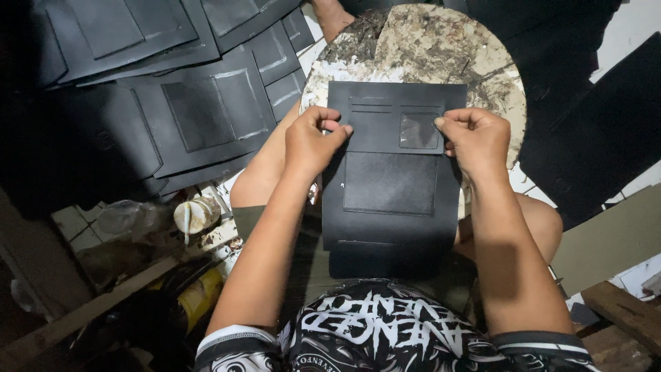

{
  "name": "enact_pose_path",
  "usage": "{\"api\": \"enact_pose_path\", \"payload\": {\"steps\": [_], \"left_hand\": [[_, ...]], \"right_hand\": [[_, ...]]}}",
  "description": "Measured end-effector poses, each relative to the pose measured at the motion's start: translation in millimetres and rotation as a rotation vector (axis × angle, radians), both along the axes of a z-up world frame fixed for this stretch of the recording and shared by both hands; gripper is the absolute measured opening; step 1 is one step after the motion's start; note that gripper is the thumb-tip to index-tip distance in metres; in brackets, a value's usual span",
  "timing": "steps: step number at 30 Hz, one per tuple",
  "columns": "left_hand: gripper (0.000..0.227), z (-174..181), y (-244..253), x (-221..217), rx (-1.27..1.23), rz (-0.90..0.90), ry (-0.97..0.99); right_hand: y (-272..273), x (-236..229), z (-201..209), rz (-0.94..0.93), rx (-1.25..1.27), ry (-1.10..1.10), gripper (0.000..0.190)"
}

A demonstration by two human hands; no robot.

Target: The person places a transparent plastic window onto a black pouch, presses it down, and rubs the surface with a small block to secure it. They repeat this process on multiple pouches, stacking the finished items to the side.

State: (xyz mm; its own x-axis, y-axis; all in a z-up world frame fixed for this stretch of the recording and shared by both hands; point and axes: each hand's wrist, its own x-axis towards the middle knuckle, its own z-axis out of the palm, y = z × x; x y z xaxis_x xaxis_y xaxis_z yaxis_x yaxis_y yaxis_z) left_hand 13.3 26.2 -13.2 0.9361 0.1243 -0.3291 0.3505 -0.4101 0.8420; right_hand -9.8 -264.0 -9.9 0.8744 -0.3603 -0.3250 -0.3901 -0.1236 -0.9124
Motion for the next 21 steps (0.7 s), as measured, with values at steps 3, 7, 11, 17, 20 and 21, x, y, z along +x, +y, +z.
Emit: {"api": "enact_pose_path", "payload": {"steps": [3,7,11,17,20,21], "left_hand": [[0.035,26.0,5.3,-9.5,0.118,-0.071,0.008],[0.042,28.4,8.2,-13.4,0.100,-0.106,0.004],[0.043,33.0,6.5,-12.1,0.154,-0.159,0.009],[0.042,30.6,7.4,-14.3,0.139,-0.172,-0.055],[0.043,27.0,8.6,-13.6,0.148,-0.192,-0.076],[0.044,25.5,8.6,-13.9,0.148,-0.191,-0.085]], "right_hand": [[-0.4,-0.1,4.2,0.022,-0.013,0.009,0.019],[-1.0,-0.2,0.0,0.028,-0.009,0.003,0.021],[-0.7,0.5,-0.7,0.010,0.002,0.002,0.022],[0.2,1.0,0.4,0.010,-0.008,0.009,0.020],[-1.0,1.0,-0.5,0.014,-0.002,0.016,0.022],[-2.0,0.7,-1.0,0.021,-0.001,0.016,0.022]]}}
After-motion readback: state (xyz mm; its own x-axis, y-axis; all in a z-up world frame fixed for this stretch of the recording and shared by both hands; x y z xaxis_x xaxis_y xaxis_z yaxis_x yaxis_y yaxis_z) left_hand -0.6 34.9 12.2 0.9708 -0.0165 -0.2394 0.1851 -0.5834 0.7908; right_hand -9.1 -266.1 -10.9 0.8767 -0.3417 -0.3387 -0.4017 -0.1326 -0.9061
